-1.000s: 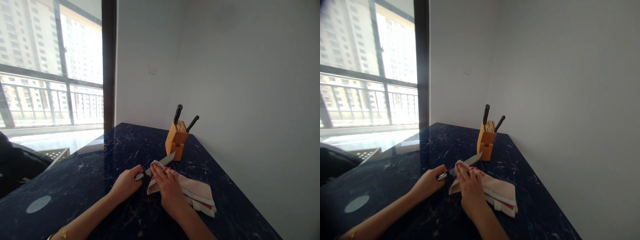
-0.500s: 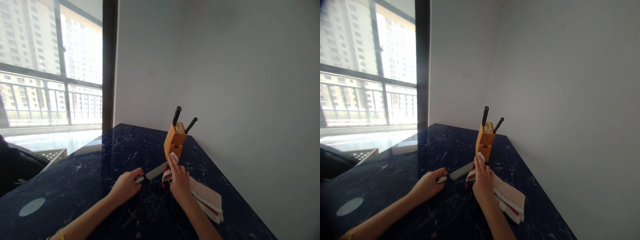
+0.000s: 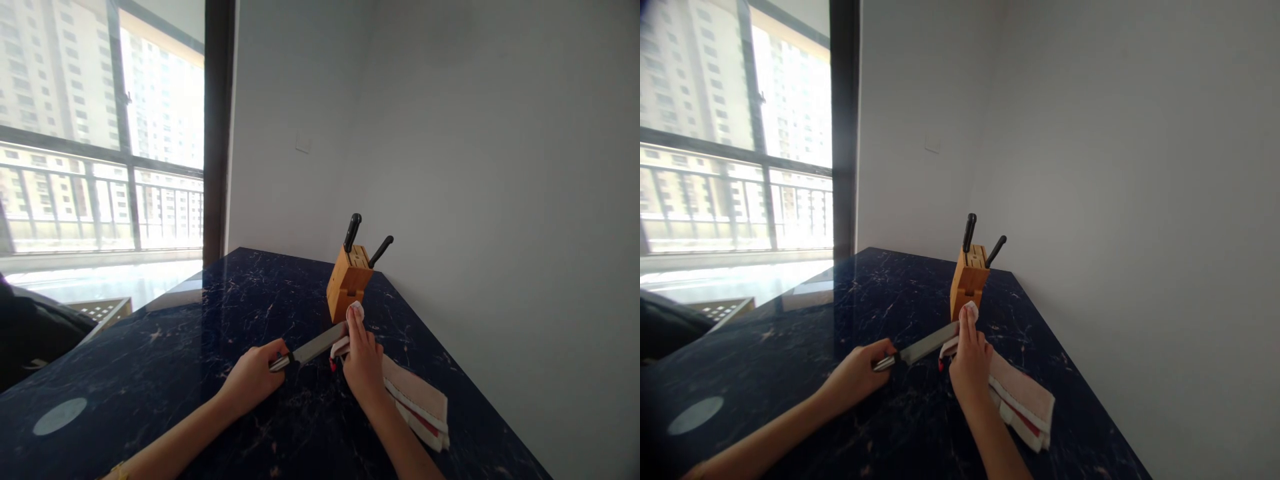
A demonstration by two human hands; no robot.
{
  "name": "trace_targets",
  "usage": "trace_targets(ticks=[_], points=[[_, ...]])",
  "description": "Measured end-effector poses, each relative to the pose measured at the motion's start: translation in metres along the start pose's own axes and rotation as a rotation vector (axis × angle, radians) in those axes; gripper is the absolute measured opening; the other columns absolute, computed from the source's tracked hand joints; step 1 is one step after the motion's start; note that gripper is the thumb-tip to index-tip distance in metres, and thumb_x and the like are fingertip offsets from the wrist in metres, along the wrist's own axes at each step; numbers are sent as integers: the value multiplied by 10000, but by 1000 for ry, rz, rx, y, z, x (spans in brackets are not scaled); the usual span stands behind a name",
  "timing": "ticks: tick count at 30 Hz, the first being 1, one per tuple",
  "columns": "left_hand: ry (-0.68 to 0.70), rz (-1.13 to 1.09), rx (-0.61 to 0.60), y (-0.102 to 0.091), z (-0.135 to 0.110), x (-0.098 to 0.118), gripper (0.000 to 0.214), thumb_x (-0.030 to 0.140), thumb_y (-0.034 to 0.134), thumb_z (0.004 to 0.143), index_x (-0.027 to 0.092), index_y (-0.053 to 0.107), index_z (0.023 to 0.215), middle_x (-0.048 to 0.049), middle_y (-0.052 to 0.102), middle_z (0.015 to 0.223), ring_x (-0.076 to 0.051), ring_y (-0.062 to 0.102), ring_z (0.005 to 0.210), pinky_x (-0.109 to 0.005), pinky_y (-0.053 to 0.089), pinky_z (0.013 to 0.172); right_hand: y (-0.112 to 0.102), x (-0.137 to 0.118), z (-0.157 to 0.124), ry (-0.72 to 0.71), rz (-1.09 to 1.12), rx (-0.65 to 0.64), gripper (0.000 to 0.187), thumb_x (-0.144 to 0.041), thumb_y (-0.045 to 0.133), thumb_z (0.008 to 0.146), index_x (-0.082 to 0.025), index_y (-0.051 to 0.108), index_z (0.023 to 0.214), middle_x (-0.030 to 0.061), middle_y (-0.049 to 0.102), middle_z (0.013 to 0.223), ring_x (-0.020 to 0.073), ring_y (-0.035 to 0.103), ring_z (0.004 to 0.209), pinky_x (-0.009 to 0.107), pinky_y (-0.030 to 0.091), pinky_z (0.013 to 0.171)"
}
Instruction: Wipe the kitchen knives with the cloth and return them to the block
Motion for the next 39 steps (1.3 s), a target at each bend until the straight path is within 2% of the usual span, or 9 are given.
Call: trace_targets(ticks=[9,19,27,30,36,39], points=[[-30,-23,-18,3,0,-4,90,183,454,689,210,532,725,59,537,548,-91,462,503,-179,232,466,5,-2,-3,-30,17,-35,797,10,322,670,-223,90,1397,-30,133,1451,205,429,1074,316,317,846],[-9,62,-3,-1,0,2,148,146,448,665,232,545,736,69,552,547,-88,483,520,-178,245,494,4,7,4,29,142,19,755,-20,313,688,-239,143,1390,-44,173,1440,213,450,1053,306,335,770],[-62,89,-15,-1,-1,2,134,159,448,657,231,535,729,68,569,565,-93,495,521,-180,246,489,5,7,3,-62,147,65,767,0,308,664,-266,205,1376,-47,233,1422,210,485,974,327,326,756],[-66,90,-14,0,0,2,144,162,453,648,238,536,737,68,573,571,-97,497,524,-184,241,488,8,6,2,-47,198,74,756,-23,329,655,-265,239,1365,-38,270,1411,220,466,1028,336,327,785],[-63,118,-14,-3,-1,4,157,157,456,631,251,527,734,69,576,583,-108,512,545,-191,236,498,1,0,1,-36,342,177,677,-110,386,675,-241,286,1332,29,344,1371,227,416,1133,367,317,862],[-62,145,-22,-2,-1,3,172,162,456,633,259,526,757,64,584,604,-116,525,559,-197,237,503,2,3,3,-10,450,221,493,-185,397,750,-222,398,1242,69,458,1266,225,455,1090,380,341,860]])
Point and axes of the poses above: each hand's wrist, its own z-axis towards the middle knuckle, its own y-axis out of the palm, x = y × z, the point moved 3 cm from there along z, towards the middle knuckle
